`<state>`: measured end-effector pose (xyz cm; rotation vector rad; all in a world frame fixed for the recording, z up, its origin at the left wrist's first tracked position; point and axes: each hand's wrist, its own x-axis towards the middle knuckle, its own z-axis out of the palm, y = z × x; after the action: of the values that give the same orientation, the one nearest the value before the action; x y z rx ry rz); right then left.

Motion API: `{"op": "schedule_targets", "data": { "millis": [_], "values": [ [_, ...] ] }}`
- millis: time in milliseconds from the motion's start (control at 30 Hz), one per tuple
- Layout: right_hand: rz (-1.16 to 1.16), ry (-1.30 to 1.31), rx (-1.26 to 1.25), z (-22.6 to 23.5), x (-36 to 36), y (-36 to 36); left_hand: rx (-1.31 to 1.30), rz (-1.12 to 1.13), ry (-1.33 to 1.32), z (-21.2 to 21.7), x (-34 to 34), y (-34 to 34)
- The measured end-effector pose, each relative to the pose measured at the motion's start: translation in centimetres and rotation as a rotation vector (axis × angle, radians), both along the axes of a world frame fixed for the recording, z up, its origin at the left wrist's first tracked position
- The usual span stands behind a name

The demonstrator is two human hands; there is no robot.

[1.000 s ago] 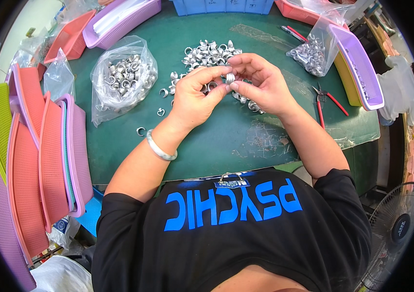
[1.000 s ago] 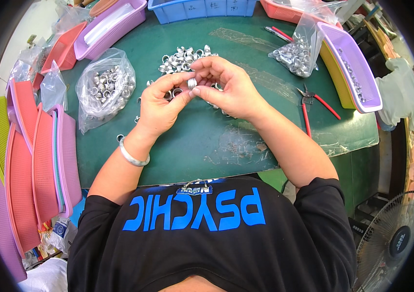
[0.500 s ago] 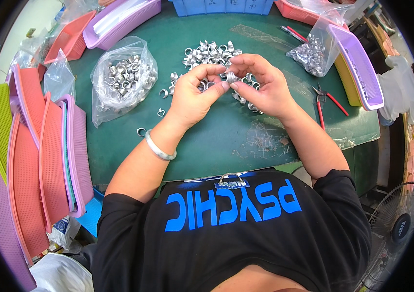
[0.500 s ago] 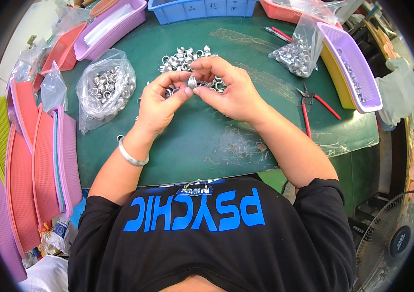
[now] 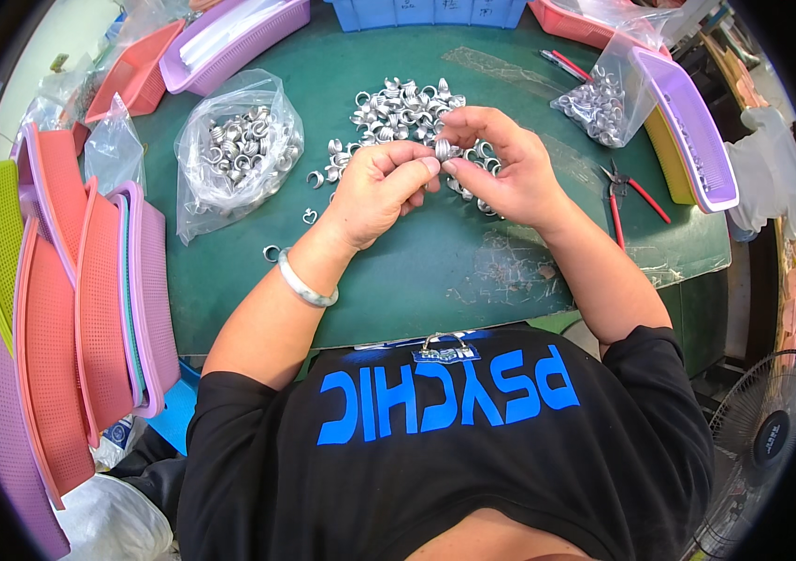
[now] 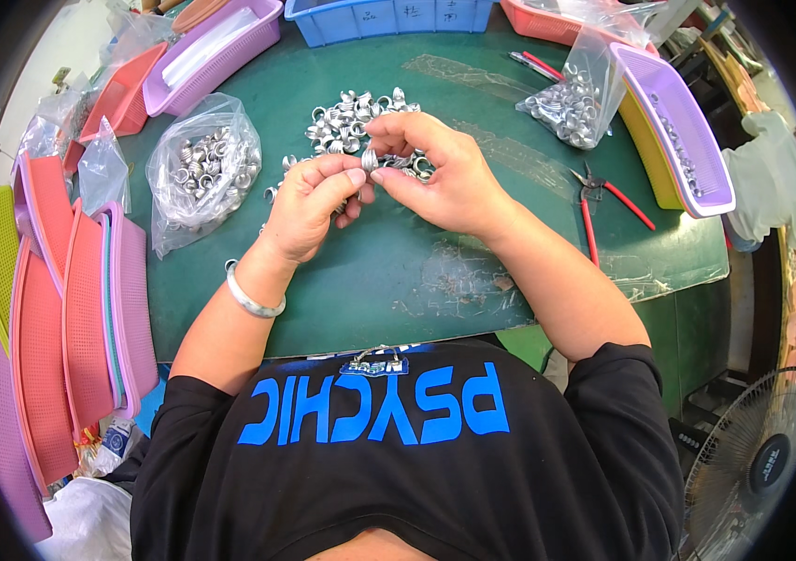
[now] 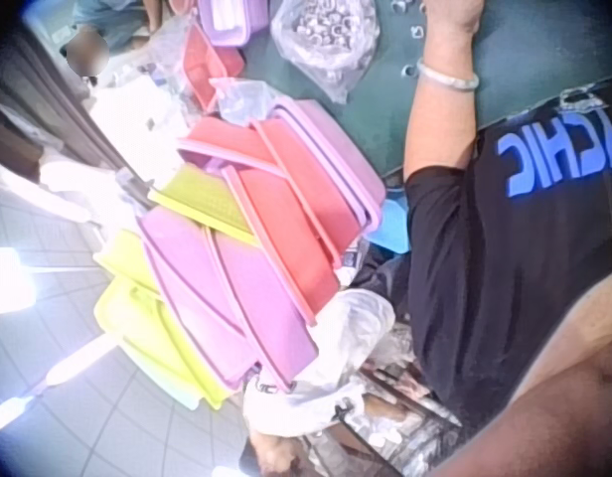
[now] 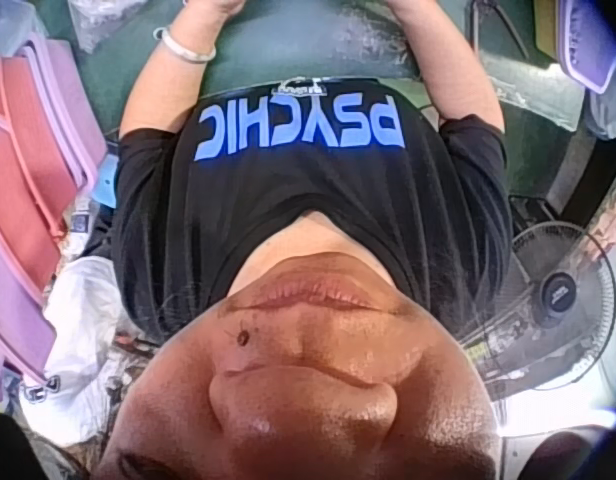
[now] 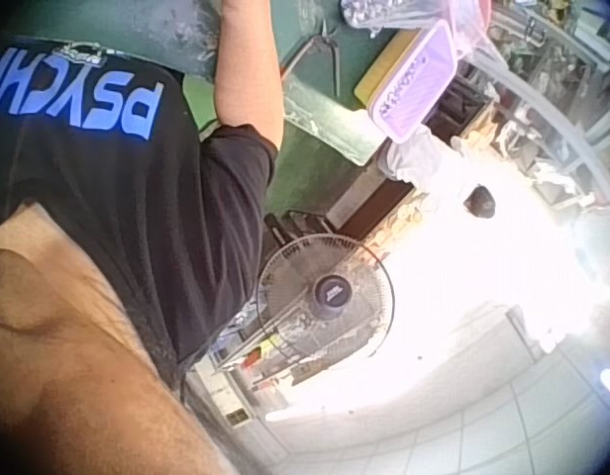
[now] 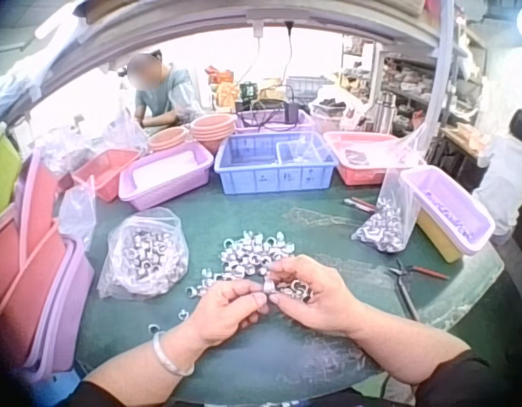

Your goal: The person sits at a green workbench and repeatedly picks up small silver metal rings and cone-shaped metal pieces. They fit the cone-shaped pieces into the rings by hand, assembling them into small units and placing the finished items into a pile on the table.

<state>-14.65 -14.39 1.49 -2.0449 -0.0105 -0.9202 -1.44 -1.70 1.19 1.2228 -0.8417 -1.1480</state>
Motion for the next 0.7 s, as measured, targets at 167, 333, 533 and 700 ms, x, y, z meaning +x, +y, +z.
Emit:
{"op": "schedule_targets", "data": {
  "millis": [167, 333, 533, 700],
  "values": [
    [-0.004, 0.002, -0.008, -0.01, -0.03, 0.0, 0.001, -0.02, 0.045, 0.06, 0.15, -0.07],
    [-0.025, 0.002, -0.093, 0.45, -0.08, 0.11, 0.006, -0.02, 0.058, -0.36, 0.12, -0.18],
    [-0.028, -0.004, -0.121, 0.48, -0.07, 0.15, -0.016, -0.059, 0.207, -0.53, 0.25, -0.18],
    [-0.02, -0.018, -0.108, 0.51, -0.1, 0.28, -0.04, -0.116, 0.271, -0.71, 0.69, -0.17]
  ]
}}
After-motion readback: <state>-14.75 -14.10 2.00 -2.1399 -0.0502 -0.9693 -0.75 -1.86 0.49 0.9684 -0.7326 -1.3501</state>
